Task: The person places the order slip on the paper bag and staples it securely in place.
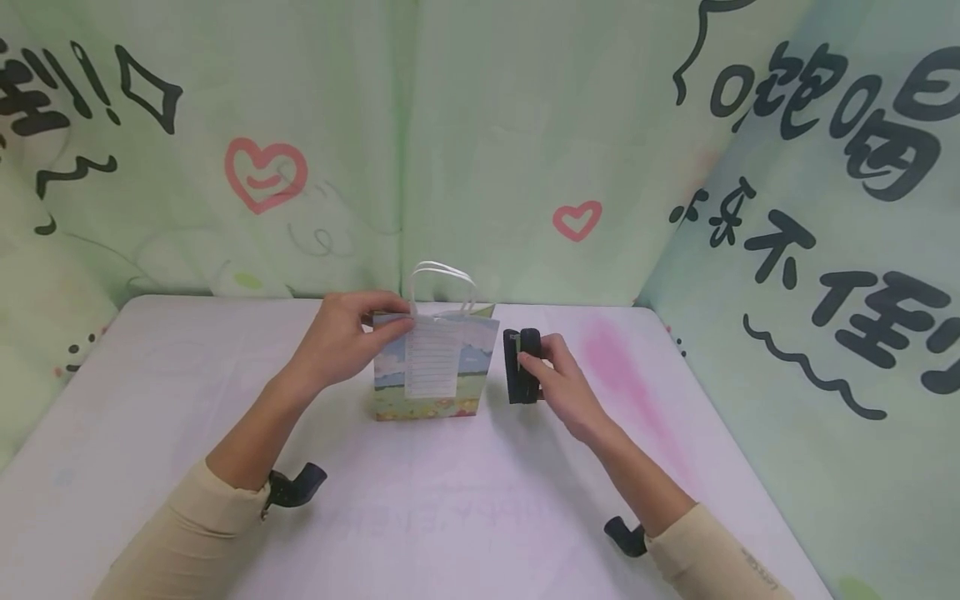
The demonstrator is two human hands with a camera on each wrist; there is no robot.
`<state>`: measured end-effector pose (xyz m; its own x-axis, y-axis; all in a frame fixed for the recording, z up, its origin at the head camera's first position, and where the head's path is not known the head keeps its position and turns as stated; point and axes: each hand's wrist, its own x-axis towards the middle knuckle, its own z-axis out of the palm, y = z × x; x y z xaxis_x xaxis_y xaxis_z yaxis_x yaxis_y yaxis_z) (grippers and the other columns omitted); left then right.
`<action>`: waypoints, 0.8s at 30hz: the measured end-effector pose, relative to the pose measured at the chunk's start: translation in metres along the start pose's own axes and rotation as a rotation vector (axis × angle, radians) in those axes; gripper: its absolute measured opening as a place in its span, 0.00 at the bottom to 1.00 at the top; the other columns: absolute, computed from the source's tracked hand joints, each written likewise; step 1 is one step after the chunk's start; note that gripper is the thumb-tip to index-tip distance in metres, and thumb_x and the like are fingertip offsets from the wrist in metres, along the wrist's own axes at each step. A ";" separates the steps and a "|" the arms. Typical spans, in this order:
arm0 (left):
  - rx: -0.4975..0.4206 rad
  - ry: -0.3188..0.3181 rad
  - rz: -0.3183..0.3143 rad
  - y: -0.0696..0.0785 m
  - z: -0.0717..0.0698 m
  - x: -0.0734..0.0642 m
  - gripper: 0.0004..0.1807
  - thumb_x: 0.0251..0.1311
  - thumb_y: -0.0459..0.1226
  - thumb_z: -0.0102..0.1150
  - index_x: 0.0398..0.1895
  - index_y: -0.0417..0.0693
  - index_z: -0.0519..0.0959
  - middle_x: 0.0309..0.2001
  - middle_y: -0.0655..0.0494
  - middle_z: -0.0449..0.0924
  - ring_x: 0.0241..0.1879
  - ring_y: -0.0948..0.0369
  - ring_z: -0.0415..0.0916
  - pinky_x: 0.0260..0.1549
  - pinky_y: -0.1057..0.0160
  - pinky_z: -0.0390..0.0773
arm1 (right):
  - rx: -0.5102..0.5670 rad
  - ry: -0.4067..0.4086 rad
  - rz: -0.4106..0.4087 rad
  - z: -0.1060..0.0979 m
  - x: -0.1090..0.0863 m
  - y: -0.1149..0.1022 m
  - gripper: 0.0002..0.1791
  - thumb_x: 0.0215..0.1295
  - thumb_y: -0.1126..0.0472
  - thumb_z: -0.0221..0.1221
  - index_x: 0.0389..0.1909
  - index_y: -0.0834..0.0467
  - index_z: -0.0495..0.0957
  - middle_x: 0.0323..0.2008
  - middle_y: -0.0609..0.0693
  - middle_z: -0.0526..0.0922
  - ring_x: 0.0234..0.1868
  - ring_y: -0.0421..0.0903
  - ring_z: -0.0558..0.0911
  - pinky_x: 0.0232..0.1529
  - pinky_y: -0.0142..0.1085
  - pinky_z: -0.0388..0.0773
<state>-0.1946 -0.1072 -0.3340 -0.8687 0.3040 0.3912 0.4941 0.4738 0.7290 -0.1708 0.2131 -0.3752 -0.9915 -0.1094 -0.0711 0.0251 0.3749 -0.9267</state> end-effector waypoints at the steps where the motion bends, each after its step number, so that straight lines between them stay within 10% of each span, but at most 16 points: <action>1: -0.001 0.000 -0.001 0.000 0.000 0.000 0.08 0.67 0.36 0.68 0.47 0.47 0.88 0.44 0.52 0.90 0.40 0.55 0.85 0.38 0.56 0.82 | 0.039 -0.001 -0.001 -0.001 0.001 -0.001 0.19 0.83 0.54 0.48 0.63 0.61 0.62 0.68 0.64 0.71 0.63 0.61 0.76 0.59 0.51 0.82; 9: -0.013 -0.006 -0.002 -0.001 0.000 0.000 0.08 0.67 0.36 0.68 0.47 0.46 0.88 0.44 0.52 0.90 0.39 0.55 0.86 0.38 0.57 0.82 | 0.308 -0.010 0.073 -0.006 0.004 -0.014 0.18 0.82 0.47 0.51 0.64 0.50 0.68 0.64 0.60 0.67 0.58 0.55 0.69 0.41 0.36 0.81; 16: -0.015 -0.001 0.008 -0.002 0.000 0.000 0.08 0.67 0.37 0.68 0.47 0.47 0.89 0.45 0.52 0.90 0.41 0.56 0.85 0.40 0.55 0.82 | 0.475 -0.041 0.129 -0.004 0.004 -0.023 0.13 0.82 0.45 0.49 0.58 0.44 0.70 0.57 0.57 0.66 0.33 0.47 0.82 0.29 0.31 0.78; 24: -0.010 -0.001 0.010 -0.002 0.000 0.000 0.08 0.67 0.36 0.68 0.47 0.47 0.89 0.45 0.53 0.90 0.41 0.56 0.85 0.41 0.55 0.82 | 0.527 -0.073 0.154 -0.006 0.005 -0.028 0.17 0.83 0.44 0.44 0.63 0.45 0.67 0.63 0.55 0.66 0.36 0.47 0.77 0.29 0.30 0.75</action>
<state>-0.1959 -0.1080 -0.3351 -0.8638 0.3091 0.3979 0.5021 0.4625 0.7307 -0.1776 0.2073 -0.3471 -0.9603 -0.1600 -0.2286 0.2485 -0.1182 -0.9614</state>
